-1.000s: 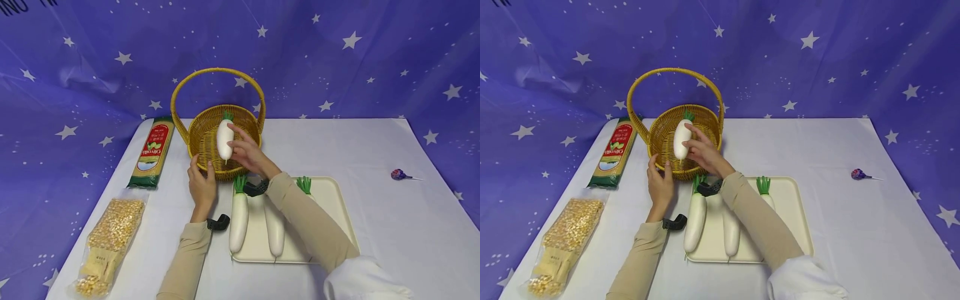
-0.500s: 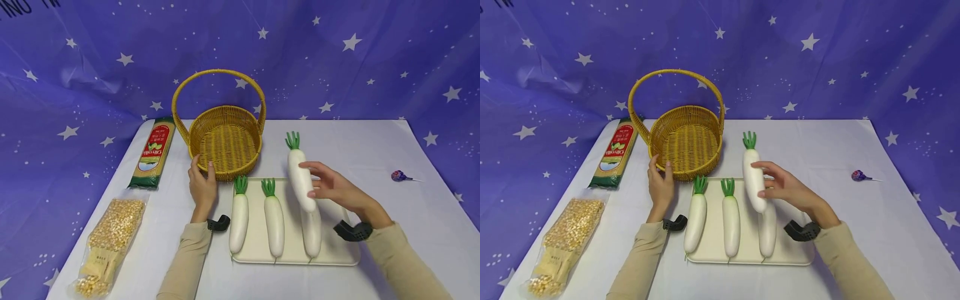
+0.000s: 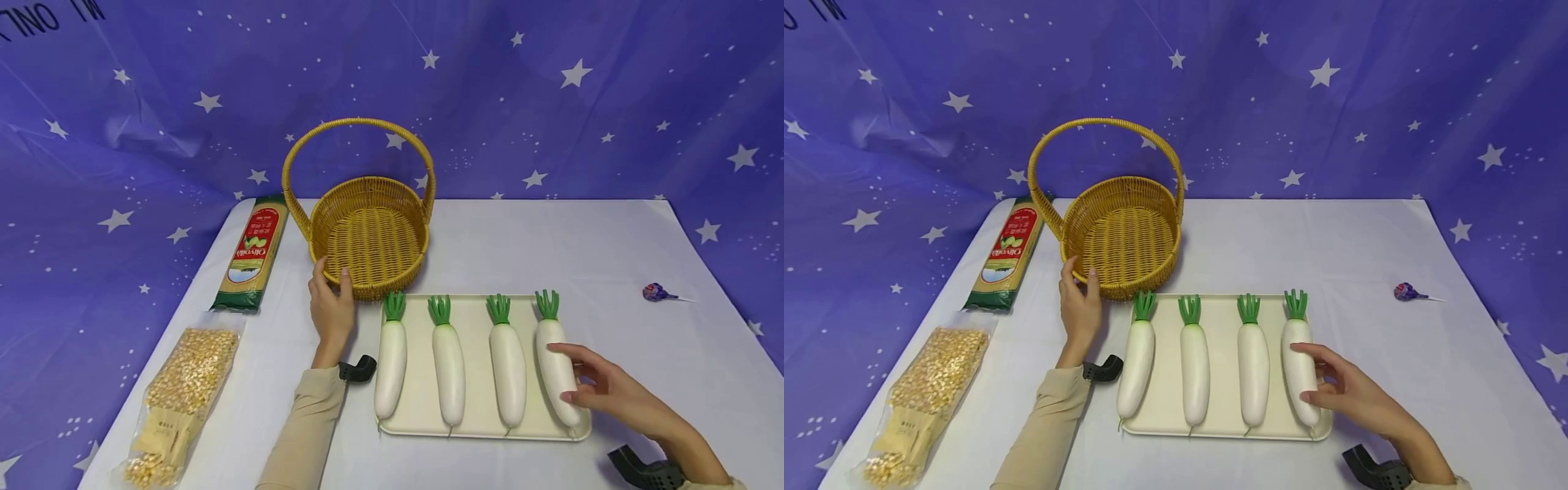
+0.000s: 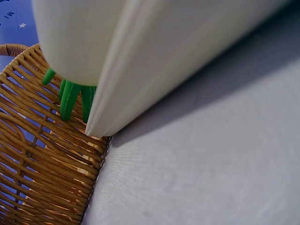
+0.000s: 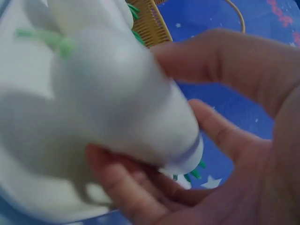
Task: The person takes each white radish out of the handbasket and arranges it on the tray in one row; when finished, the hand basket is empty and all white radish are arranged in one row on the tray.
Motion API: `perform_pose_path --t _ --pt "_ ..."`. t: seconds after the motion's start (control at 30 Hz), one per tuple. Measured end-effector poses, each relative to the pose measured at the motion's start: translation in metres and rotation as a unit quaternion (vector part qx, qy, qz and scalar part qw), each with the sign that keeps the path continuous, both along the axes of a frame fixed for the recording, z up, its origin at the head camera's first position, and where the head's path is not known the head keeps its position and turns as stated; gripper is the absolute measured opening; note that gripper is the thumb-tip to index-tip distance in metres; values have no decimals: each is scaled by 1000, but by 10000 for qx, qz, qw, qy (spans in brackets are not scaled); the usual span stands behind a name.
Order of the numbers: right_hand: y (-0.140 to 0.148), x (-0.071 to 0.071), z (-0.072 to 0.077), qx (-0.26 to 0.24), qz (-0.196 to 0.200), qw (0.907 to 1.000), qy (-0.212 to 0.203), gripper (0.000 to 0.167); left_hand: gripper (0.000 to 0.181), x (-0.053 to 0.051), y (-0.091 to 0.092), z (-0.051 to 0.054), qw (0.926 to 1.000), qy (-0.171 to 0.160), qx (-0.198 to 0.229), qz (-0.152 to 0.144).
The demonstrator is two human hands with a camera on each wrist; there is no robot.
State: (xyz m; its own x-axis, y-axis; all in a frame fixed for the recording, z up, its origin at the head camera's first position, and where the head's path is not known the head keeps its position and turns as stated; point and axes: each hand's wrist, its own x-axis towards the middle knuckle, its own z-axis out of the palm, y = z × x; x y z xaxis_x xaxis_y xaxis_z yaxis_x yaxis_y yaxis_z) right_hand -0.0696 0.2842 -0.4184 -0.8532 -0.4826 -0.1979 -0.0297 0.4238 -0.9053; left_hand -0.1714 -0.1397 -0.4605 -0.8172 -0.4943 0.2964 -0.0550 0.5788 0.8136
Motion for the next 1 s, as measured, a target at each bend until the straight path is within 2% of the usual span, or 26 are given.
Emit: perform_pose_path --t 0.07,0.13,0.3,0.37,0.5,0.6,0.8,1.0 --pt "-2 4 1 176 -71 9997 127 65 54 0 0 0 10000 -1 13 -6" --pt "-5 8 2 419 -109 9981 442 64 54 -1 1 1 10000 -11 14 5" --pt "-13 12 4 990 -238 9873 1220 60 54 -1 1 1 10000 10 7 70" --pt "-16 12 5 1214 -309 9834 1311 59 53 -2 1 1 9999 44 -5 94" --pt "-21 11 8 1948 -640 9647 1654 54 53 -2 0 1 9999 111 -44 101" --pt "-21 12 9 2334 -866 9521 1773 52 53 -2 -1 1 9999 110 -61 105" --pt "-18 13 10 2360 -855 9542 1629 51 52 -3 -1 1 9999 58 -69 84" --pt "-23 14 22 2526 -1044 9458 1752 56 53 -2 -2 3 10000 45 -49 30"
